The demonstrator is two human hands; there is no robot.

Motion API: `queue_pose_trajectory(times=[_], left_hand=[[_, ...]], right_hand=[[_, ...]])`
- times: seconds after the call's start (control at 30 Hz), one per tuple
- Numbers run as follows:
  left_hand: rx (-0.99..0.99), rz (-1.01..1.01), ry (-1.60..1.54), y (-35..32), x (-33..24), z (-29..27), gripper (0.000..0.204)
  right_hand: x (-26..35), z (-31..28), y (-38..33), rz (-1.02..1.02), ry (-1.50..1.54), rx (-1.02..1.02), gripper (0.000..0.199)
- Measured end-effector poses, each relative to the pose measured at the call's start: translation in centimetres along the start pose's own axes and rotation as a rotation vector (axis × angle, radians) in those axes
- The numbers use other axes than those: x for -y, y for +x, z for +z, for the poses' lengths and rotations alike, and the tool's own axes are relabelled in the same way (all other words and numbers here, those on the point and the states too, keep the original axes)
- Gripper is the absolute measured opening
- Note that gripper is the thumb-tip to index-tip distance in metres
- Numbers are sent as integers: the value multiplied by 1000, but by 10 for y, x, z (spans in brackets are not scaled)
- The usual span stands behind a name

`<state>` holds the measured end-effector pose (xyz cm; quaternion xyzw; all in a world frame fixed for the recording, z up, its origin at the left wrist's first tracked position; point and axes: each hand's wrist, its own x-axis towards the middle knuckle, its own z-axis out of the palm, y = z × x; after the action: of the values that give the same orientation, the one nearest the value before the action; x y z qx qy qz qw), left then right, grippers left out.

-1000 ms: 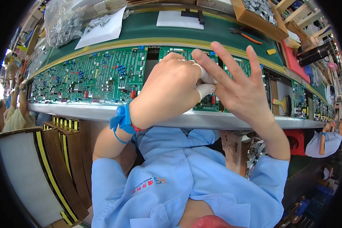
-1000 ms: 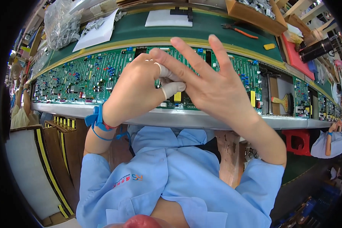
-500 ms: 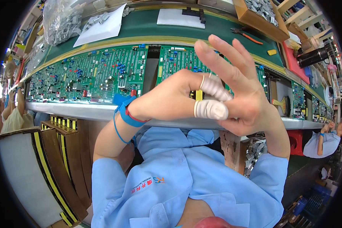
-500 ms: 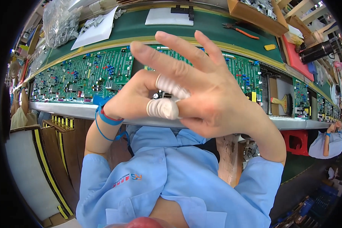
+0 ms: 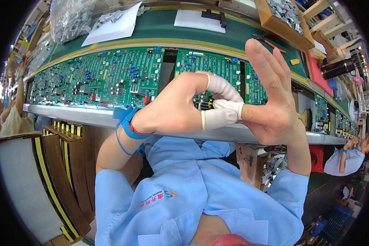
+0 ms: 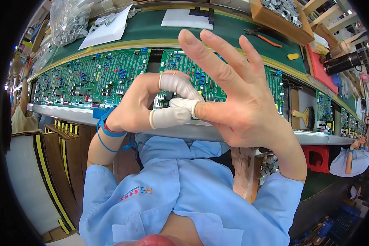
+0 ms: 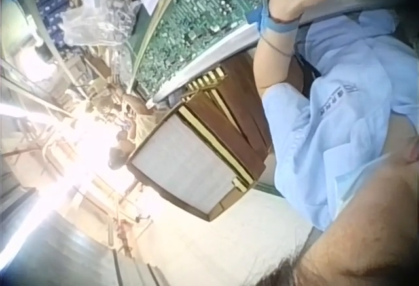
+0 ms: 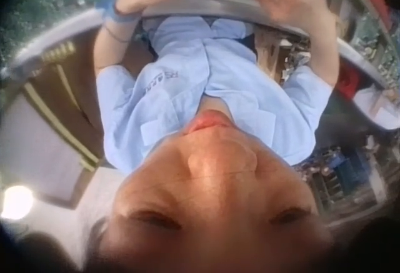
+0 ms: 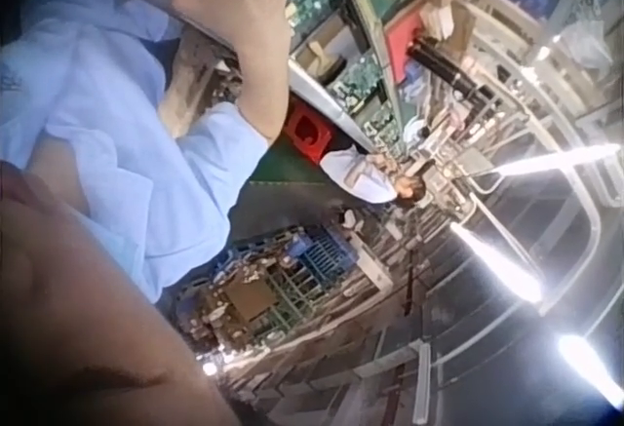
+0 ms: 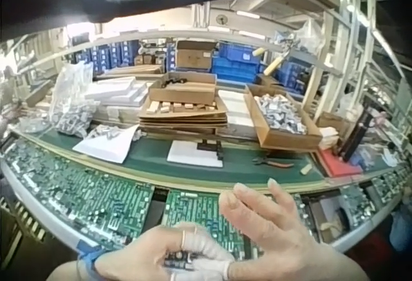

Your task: The person installs electronic components, including transformers and capacitors, onto printed circuit boards by hand on an assembly line.

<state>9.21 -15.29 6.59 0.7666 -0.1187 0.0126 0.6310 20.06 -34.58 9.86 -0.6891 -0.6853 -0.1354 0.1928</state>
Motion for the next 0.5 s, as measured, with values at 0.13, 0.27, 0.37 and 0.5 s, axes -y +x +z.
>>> queue_pose_trajectory(times=[0.13, 0.27, 0.37, 0.5], left_hand=[[-10, 76, 23, 7, -6, 6, 28], [6, 93, 139, 13, -24, 9, 36], [43, -77, 139, 16, -32, 5, 39], [-193, 5, -84, 14, -22, 1, 28]], right_hand=[[5, -7, 0, -8, -72, 58, 26], [12, 8, 4, 1, -60, 14, 29], [5, 16, 3, 22, -239, -51, 27], [1, 4, -6, 79, -293, -51, 21]])
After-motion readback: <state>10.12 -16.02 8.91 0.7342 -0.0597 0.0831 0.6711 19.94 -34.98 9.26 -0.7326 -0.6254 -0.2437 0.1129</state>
